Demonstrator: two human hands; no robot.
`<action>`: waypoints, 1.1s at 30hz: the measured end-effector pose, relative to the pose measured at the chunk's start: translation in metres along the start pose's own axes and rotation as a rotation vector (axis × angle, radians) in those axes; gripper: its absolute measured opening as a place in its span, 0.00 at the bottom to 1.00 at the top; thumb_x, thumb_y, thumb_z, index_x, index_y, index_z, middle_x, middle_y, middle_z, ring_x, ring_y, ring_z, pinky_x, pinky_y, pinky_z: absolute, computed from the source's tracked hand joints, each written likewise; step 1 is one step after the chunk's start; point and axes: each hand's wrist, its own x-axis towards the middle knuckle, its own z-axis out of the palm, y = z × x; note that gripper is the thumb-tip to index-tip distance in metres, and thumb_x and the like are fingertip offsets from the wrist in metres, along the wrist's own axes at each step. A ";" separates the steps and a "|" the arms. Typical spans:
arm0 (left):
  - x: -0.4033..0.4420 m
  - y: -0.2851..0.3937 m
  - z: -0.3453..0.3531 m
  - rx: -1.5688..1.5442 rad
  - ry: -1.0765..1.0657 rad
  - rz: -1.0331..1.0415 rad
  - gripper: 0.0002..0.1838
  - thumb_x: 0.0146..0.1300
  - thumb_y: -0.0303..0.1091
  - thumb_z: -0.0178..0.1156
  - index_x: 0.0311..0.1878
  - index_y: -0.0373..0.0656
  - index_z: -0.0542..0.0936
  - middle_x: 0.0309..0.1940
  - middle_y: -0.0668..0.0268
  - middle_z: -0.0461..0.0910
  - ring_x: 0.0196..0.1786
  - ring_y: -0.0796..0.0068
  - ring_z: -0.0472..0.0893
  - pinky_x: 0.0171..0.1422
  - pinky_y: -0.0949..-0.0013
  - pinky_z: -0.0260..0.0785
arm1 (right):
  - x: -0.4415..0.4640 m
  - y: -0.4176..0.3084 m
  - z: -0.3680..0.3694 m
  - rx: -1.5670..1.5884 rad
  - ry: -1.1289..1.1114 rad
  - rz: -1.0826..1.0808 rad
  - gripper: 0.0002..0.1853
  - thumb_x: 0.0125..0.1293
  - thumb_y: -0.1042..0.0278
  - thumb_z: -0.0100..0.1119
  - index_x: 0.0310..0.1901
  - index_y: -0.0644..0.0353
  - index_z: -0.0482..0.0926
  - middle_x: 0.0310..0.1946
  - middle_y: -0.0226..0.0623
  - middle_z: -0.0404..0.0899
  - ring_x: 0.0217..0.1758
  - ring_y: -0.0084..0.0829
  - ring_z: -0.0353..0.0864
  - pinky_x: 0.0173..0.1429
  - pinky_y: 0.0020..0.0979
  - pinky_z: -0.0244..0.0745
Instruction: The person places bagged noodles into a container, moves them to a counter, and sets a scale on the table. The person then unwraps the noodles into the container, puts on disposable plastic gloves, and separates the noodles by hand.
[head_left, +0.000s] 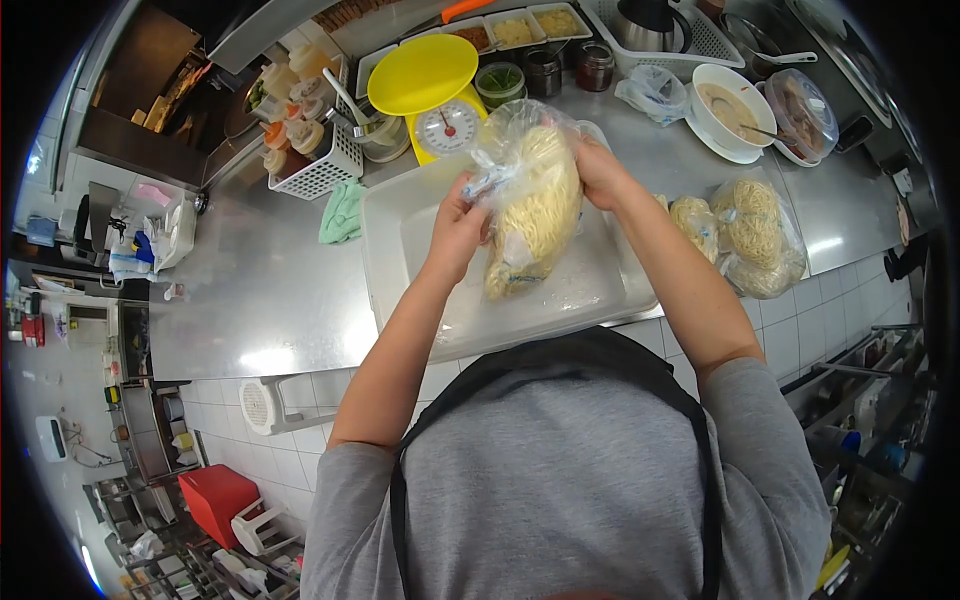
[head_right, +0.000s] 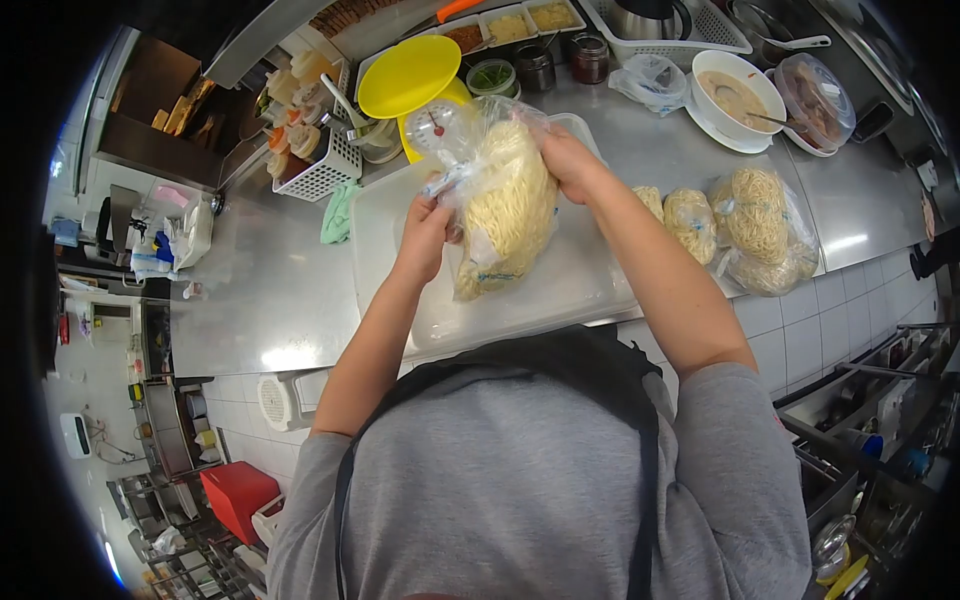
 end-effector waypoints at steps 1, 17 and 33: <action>-0.001 0.002 0.004 -0.025 0.058 0.078 0.21 0.57 0.26 0.43 0.55 0.44 0.68 0.25 0.75 0.69 0.21 0.86 0.63 0.23 0.80 0.54 | -0.001 -0.004 0.001 0.001 0.001 0.003 0.31 0.61 0.41 0.48 0.54 0.62 0.69 0.46 0.37 0.75 0.47 0.27 0.75 0.50 0.29 0.70; -0.019 0.073 -0.056 0.803 -0.128 0.563 0.38 0.48 0.35 0.66 0.63 0.47 0.60 0.54 0.60 0.65 0.54 0.68 0.68 0.60 0.65 0.59 | -0.049 -0.074 -0.046 -0.808 0.164 -0.421 0.18 0.56 0.68 0.52 0.51 0.58 0.72 0.46 0.33 0.74 0.46 0.25 0.74 0.44 0.28 0.70; -0.055 0.019 -0.018 0.691 -0.279 0.461 0.27 0.52 0.30 0.61 0.57 0.46 0.68 0.52 0.64 0.68 0.51 0.70 0.71 0.52 0.65 0.64 | -0.169 0.002 -0.001 -0.182 0.617 -0.740 0.17 0.57 0.82 0.43 0.49 0.62 0.68 0.52 0.35 0.69 0.50 0.32 0.74 0.50 0.31 0.72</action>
